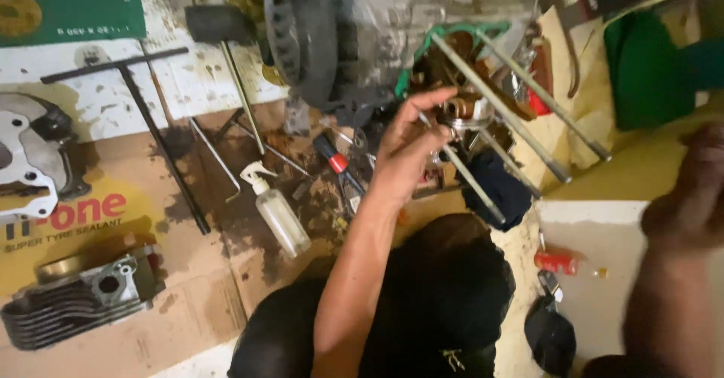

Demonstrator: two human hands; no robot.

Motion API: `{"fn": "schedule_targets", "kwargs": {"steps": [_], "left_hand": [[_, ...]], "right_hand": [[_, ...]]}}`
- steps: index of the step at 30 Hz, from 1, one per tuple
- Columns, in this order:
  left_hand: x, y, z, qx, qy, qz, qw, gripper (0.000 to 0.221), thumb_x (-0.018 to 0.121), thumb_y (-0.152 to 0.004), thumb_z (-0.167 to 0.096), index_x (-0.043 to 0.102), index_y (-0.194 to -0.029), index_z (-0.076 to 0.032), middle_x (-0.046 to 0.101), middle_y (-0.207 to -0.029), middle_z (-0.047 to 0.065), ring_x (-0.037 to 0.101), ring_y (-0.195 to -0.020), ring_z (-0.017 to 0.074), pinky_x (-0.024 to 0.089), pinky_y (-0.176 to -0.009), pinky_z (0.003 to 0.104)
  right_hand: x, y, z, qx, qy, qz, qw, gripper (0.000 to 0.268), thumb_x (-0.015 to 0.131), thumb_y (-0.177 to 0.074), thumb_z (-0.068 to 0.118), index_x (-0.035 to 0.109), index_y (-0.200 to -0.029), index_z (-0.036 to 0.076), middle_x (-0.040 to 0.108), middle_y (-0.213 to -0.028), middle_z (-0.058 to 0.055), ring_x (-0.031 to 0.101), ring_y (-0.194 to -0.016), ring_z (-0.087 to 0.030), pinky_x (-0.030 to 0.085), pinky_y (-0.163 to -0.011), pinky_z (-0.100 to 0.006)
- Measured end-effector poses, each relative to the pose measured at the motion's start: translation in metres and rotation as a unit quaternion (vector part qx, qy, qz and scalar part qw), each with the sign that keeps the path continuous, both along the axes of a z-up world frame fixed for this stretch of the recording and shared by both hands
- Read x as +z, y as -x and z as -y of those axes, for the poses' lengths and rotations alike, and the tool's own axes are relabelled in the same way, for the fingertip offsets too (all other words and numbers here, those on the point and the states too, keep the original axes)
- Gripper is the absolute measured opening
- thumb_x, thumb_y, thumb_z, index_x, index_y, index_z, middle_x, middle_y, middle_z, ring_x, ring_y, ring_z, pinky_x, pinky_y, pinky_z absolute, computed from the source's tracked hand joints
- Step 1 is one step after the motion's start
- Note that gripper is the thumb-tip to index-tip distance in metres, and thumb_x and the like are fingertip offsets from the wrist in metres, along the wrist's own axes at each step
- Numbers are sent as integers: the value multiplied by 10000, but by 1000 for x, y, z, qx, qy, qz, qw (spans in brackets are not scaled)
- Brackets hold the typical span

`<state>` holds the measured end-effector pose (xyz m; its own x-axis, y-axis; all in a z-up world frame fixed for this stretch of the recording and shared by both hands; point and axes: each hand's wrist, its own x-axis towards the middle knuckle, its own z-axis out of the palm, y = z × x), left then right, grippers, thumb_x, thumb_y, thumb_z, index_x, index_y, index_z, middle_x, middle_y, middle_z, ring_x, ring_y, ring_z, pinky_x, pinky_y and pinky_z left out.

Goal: The person is repairing a small engine. They use pliers to remove a piston pin clip, then remove the piston and connecting rod assembly. They wipe the parts with a cloth and place them on a cardboard box. Finally, they use a wrench to loosen and remove bolts from the engine block.

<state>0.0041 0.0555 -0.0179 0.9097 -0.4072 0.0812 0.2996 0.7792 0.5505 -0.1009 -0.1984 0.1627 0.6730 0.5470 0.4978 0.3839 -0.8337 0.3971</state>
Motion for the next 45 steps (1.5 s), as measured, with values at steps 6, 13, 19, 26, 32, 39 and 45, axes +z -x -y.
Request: {"fn": "schedule_targets", "kwargs": {"steps": [6,13,19,26,32,39,45], "left_hand": [[-6,1,15,31,18,4,999,418,627,-922,50,593,-1318,-79,543,-1484,131,605,-912,93,548,-931,308],[-9,9,26,97,78,-13,992,548,571,-903,18,527,-1449,-7,476,-1437,174,623,-954,158,607,-842,327],[6,12,29,83,19,0,996,519,591,-918,-98,502,-1429,-73,512,-1353,150,670,-1071,264,572,-862,361],[-7,14,41,182,-9,20,983,537,752,-871,-78,550,-1369,-52,552,-1189,86,689,-1102,331,610,-880,441],[0,22,34,189,-67,-21,980,516,757,-905,-143,556,-1375,-77,643,-1037,105,732,-1071,380,632,-841,386],[26,21,43,184,-76,-30,979,533,743,-903,-143,558,-1399,-76,690,-1037,145,730,-1072,391,593,-852,389],[12,16,42,189,-85,-36,978,636,761,-878,-234,519,-1421,-10,688,-1078,222,736,-997,386,622,-787,400]], "right_hand": [[-180,53,63,-165,-640,-149,736,74,456,-1168,161,499,-1217,195,579,-1090,20,533,-869,-52,407,-723,-145],[-296,71,2,-119,-237,-334,904,227,689,-896,137,663,-1091,24,672,-842,-225,687,-808,-438,520,-693,-531],[-300,57,-19,10,-233,-410,882,126,696,-898,208,719,-975,111,688,-912,-107,688,-878,-337,548,-735,-448],[-319,-1,121,-314,-249,-416,816,373,719,-821,310,752,-1178,210,776,-1066,-67,745,-976,-351,598,-847,-490],[-372,-47,196,-387,-288,-384,788,359,679,-914,439,749,-1190,220,764,-1056,-73,745,-986,-345,597,-837,-474],[-370,-106,208,-373,-300,-428,766,404,752,-830,255,748,-1216,136,768,-1056,-179,725,-1052,-406,597,-908,-538],[-370,-127,205,-348,-254,-434,791,297,728,-786,166,780,-1049,38,769,-935,-207,753,-950,-391,627,-838,-500]]}}
